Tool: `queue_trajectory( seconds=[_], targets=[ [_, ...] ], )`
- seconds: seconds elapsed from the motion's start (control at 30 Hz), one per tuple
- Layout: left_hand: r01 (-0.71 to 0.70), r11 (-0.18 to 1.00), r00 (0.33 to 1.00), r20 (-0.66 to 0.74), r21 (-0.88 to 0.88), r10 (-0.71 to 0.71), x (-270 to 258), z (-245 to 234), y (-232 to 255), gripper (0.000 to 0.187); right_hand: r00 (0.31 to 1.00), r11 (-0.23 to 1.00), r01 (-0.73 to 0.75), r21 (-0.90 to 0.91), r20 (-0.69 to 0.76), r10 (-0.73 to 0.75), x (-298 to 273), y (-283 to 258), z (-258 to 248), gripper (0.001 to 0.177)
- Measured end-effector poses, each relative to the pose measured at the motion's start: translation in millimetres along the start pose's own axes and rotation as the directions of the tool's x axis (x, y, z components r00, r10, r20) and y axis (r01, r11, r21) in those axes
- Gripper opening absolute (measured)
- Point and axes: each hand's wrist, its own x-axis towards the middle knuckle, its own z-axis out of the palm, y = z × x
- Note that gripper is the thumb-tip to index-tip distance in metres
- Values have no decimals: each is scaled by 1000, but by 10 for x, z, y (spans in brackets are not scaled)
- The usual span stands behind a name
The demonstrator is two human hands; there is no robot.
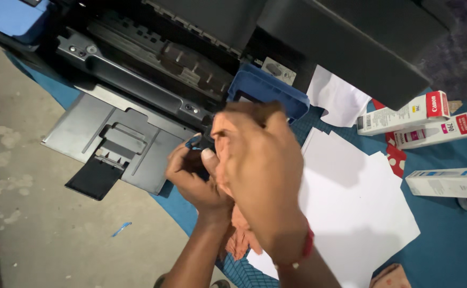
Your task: The person wipes the interior of a Canon printer with a cloth, then closes the lid and prints several blank sheets of paper. They open the lid again to place more paper and continue printing.
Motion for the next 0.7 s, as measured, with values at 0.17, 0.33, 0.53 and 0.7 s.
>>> queue_trajectory(
  seconds=[0.17, 0.33, 0.53, 0.7],
  targets=[
    [-70, 997, 997, 31, -19, 71, 25, -10, 95, 29, 962, 962, -273, -29, 25, 273, -139, 170, -251, 26],
    [-69, 998, 997, 26, 2, 69, 50, -1, 117, 30, 955, 957, -290, -16, -63, 289, -291, 229, -225, 26],
    [-90, 995, 995, 43, 41, 89, 13, -24, 51, 31, 940, 944, -331, -8, -92, 329, -224, 134, -50, 24],
    [-37, 999, 998, 42, 11, 37, -10, -25, -42, 32, 975, 976, -218, 3, -50, 218, -97, 6, 119, 21]
  ],
)
